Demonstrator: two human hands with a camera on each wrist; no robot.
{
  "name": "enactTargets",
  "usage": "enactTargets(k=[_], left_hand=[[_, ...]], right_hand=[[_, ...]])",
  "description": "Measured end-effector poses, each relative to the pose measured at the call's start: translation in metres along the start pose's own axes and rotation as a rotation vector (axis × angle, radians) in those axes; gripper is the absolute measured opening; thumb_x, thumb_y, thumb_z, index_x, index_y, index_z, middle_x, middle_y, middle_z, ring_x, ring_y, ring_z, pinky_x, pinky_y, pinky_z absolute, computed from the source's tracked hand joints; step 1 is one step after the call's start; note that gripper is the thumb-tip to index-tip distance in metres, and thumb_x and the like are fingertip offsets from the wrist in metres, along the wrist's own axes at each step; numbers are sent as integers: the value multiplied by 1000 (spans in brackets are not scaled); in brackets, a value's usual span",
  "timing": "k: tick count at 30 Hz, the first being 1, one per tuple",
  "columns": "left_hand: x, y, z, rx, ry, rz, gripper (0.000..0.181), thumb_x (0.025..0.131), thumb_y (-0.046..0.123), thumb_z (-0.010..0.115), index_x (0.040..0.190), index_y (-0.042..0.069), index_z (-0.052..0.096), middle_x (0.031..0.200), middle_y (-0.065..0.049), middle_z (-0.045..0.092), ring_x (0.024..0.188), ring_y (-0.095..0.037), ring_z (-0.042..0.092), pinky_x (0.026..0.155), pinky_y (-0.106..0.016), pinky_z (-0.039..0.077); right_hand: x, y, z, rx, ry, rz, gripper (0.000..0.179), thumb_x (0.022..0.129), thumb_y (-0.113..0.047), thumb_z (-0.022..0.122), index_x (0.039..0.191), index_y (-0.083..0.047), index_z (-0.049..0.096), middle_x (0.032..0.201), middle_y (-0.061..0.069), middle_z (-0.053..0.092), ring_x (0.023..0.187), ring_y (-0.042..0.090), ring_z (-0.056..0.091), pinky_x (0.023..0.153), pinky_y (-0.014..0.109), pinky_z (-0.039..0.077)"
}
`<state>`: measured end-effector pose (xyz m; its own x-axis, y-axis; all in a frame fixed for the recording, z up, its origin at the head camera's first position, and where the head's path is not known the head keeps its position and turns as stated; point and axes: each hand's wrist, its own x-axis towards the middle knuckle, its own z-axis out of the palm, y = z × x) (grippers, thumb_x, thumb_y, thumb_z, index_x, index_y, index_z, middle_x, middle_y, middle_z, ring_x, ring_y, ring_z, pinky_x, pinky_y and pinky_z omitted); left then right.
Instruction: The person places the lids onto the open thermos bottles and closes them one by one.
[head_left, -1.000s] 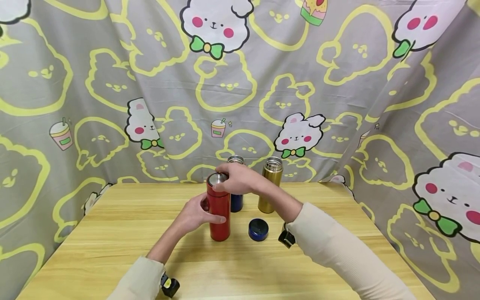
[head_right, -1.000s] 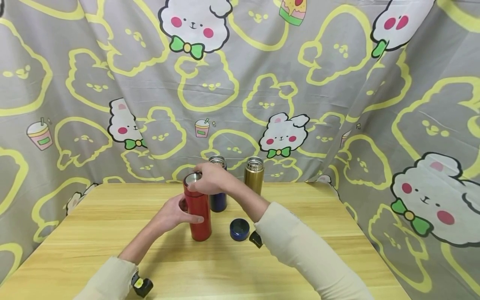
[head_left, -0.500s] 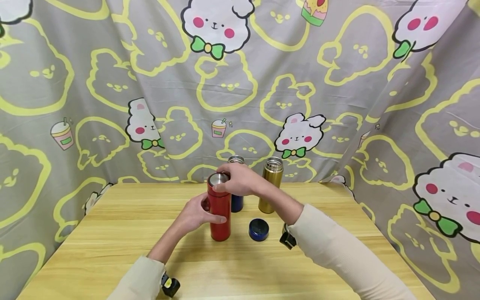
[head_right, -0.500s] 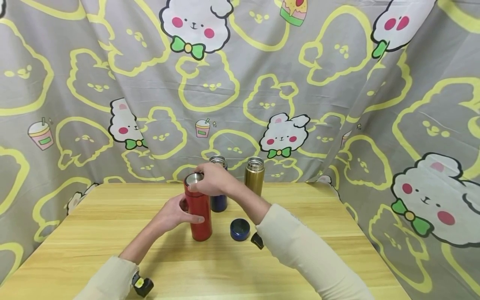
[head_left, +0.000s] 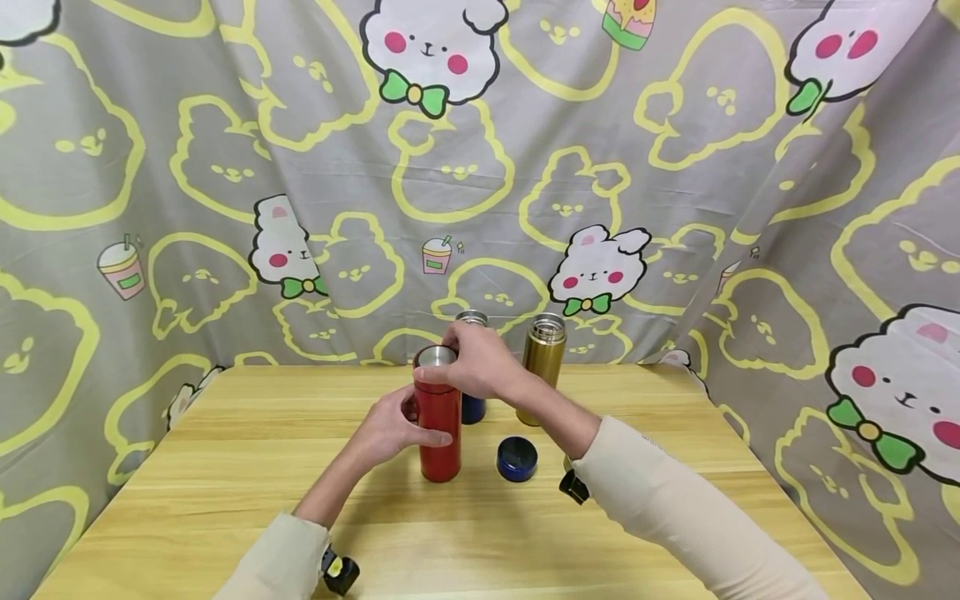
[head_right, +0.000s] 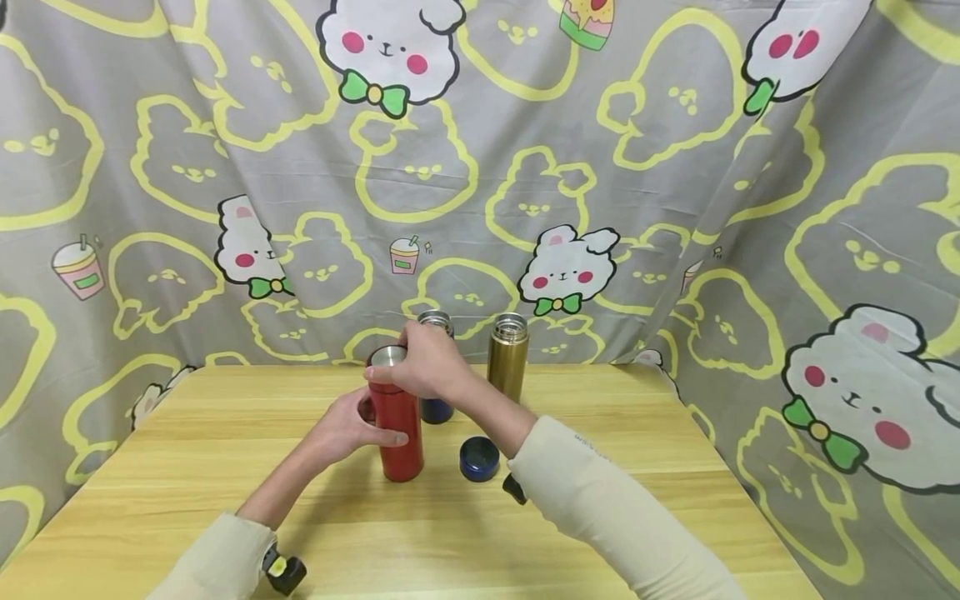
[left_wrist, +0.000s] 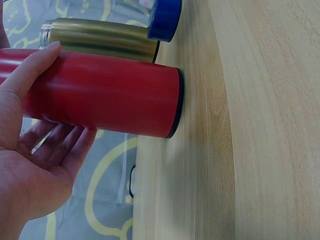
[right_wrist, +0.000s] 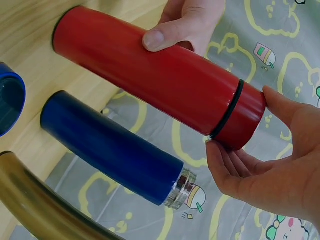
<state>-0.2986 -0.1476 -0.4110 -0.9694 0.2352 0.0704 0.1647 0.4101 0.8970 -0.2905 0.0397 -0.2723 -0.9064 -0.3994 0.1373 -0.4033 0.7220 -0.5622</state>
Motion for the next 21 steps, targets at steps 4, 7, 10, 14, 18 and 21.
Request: enactTargets(k=[4, 7, 10, 14, 18, 21], left_hand=[[0, 0, 0, 0, 0, 2, 68, 69, 34, 94, 129, 21, 62, 114, 3, 72, 103, -17, 68, 93, -41, 56], [0, 0, 0, 2, -1, -2, 69, 70, 35, 94, 129, 22, 62, 114, 3, 72, 103, -17, 68, 93, -41, 56], [0, -1, 1, 2, -1, -4, 69, 70, 35, 94, 129, 22, 62, 115, 3, 72, 104, -17, 67, 93, -41, 56], [-1, -1, 1, 1, 1, -10, 69, 70, 35, 94, 129, 21, 62, 115, 3, 72, 104, -18, 67, 92, -41, 56], [-1, -1, 2, -4, 8, -23, 71, 69, 36, 94, 130, 21, 61, 116, 2, 71, 104, -18, 67, 92, -42, 56], [-1, 0, 2, -3, 15, -26, 73, 68, 36, 95, 131, 21, 61, 115, 2, 72, 104, -18, 67, 92, -42, 56]], right_hand=[[0, 0, 0, -4, 5, 8, 46, 84, -46, 80, 106, -11, 59, 92, 2, 63, 82, 17, 61, 67, 28, 50], [0, -1, 0, -17, -7, 15, 49, 84, -46, 80, 109, -10, 59, 95, 3, 64, 85, 18, 61, 69, 29, 51], [1, -3, -2, -36, -39, 19, 58, 86, -48, 78, 123, -8, 58, 106, 7, 65, 94, 21, 62, 76, 33, 54], [2, -6, -6, -23, -112, 13, 69, 90, -48, 73, 144, -10, 52, 133, 11, 63, 119, 26, 62, 96, 42, 54], [3, -7, -11, 56, -178, 17, 63, 91, -38, 73, 147, -16, 52, 144, 11, 58, 128, 26, 58, 104, 46, 50], [4, -7, -13, 90, -205, 7, 60, 90, -29, 74, 145, -15, 55, 139, 9, 61, 119, 23, 61, 100, 42, 52]])
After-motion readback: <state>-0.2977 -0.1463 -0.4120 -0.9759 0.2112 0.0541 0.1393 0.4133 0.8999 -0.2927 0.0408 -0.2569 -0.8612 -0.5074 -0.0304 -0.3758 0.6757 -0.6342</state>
